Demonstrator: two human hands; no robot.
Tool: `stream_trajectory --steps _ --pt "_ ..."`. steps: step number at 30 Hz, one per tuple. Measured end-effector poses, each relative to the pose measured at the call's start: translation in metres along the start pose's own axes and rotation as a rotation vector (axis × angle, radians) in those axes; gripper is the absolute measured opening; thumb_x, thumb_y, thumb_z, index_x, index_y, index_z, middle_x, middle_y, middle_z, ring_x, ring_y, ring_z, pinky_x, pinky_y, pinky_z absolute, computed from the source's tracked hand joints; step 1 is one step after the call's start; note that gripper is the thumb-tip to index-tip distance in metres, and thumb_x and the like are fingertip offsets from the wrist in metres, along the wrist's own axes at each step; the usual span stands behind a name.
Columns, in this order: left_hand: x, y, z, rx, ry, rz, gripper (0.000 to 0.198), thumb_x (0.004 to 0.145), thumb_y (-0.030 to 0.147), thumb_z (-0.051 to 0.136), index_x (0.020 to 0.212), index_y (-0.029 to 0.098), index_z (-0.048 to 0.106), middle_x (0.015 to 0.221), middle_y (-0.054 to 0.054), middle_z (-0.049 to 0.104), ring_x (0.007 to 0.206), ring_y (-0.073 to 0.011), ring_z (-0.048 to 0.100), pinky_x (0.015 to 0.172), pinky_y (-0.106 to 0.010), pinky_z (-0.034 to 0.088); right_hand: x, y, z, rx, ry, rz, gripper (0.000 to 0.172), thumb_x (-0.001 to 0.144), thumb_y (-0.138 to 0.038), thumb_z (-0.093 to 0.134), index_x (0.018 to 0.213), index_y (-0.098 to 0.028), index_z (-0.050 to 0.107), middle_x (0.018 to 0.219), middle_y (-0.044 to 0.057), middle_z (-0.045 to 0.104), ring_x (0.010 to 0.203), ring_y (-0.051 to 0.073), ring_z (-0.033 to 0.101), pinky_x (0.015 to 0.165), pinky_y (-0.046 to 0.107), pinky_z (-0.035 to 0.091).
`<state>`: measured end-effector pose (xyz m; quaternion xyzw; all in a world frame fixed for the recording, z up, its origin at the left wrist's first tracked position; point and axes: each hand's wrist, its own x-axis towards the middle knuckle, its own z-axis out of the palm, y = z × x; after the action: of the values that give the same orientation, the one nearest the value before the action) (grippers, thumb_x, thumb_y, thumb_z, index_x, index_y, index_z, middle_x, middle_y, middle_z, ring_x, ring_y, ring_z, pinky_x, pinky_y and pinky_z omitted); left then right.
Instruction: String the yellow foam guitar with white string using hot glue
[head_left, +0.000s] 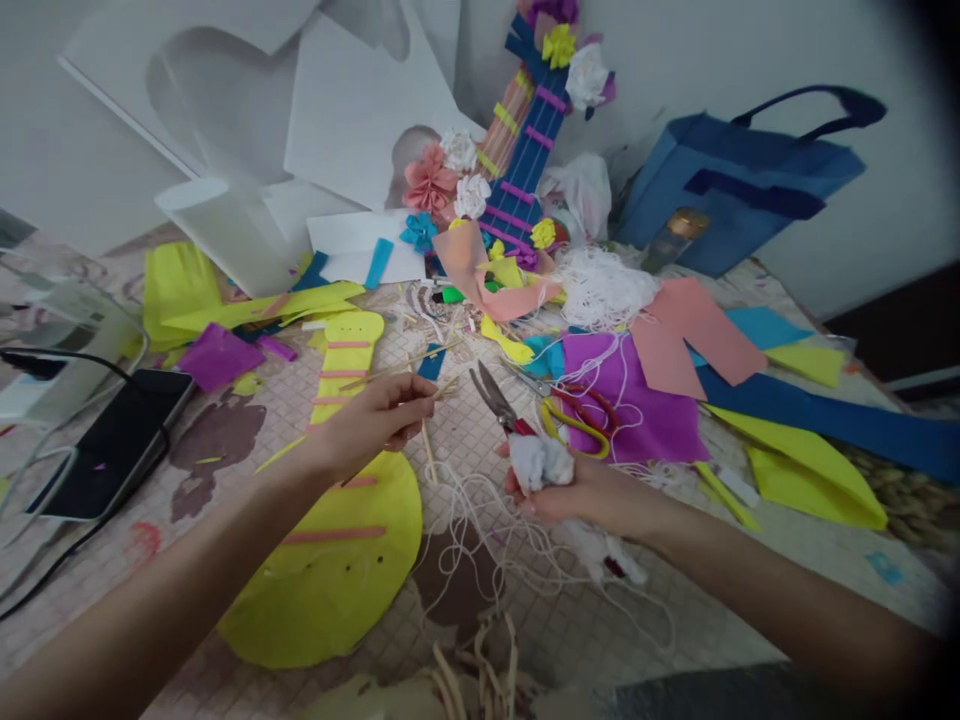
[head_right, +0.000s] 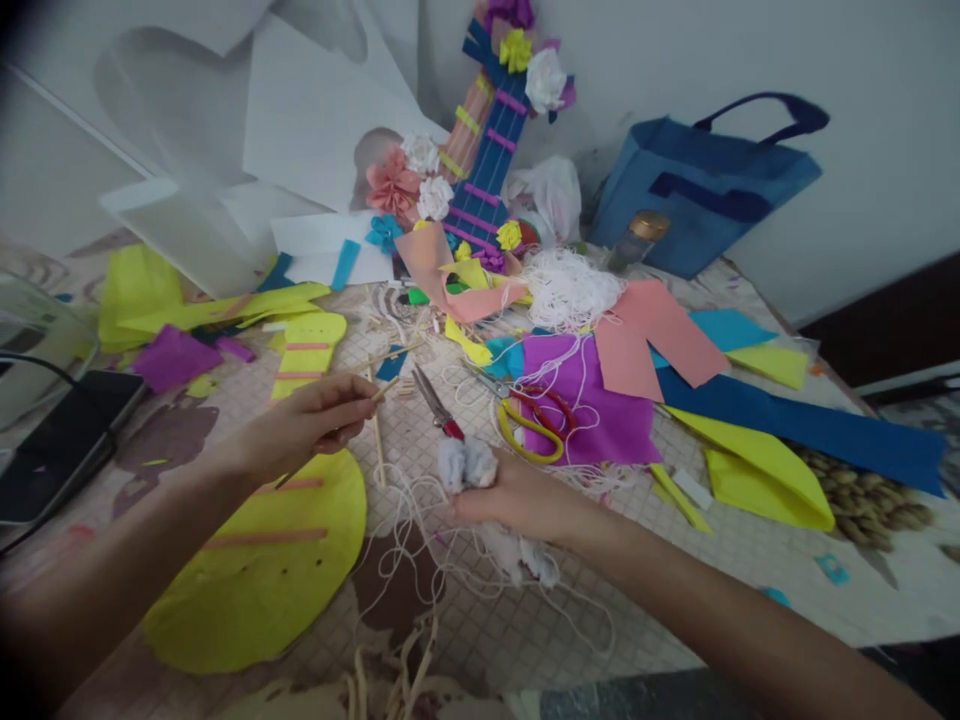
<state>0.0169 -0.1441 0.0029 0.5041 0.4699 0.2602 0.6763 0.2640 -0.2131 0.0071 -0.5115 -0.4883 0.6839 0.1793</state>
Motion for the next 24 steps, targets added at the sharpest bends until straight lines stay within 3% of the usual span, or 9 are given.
stream_trajectory --steps 5,11,17,24 --pt "-0.006 0.000 0.005 -0.151 -0.044 -0.064 0.019 0.079 0.025 0.064 0.089 0.016 0.051 0.060 0.006 0.041 0.046 -0.0028 0.032 0.039 -0.015 0.017 0.004 -0.011 0.006 -0.265 -0.030 -0.013 0.021 0.067 -0.021 0.068 0.084 -0.020 0.056 0.079 -0.003 0.056 0.077 0.015 0.052 0.069 0.026 0.041" --pt "-0.005 -0.008 0.007 -0.208 -0.093 -0.095 0.020 0.077 0.023 0.066 0.088 0.015 0.051 0.068 0.005 0.046 0.047 -0.0018 0.034 0.038 -0.016 0.014 0.008 -0.018 0.014 -0.318 -0.024 0.009 0.035 0.065 -0.021 0.069 0.098 -0.021 0.057 0.085 -0.003 0.060 0.078 0.015 0.053 0.071 0.026 0.041" --pt "-0.001 -0.010 0.007 -0.165 -0.105 -0.098 0.017 0.078 0.022 0.064 0.086 0.014 0.051 0.067 0.004 0.048 0.045 -0.0014 0.033 0.038 -0.017 0.015 0.013 -0.013 0.016 -0.292 -0.016 0.033 0.030 0.065 -0.021 0.069 0.092 -0.020 0.057 0.079 -0.003 0.059 0.071 0.013 0.051 0.064 0.024 0.040" --pt "0.007 -0.017 0.003 0.043 -0.095 -0.019 0.011 0.080 0.024 0.059 0.082 0.016 0.052 0.059 0.006 0.044 0.043 -0.0035 0.034 0.039 -0.017 0.023 0.022 -0.016 0.018 -0.242 -0.033 0.070 0.023 0.061 -0.020 0.068 0.080 -0.019 0.057 0.074 -0.004 0.057 0.072 0.013 0.050 0.064 0.022 0.039"
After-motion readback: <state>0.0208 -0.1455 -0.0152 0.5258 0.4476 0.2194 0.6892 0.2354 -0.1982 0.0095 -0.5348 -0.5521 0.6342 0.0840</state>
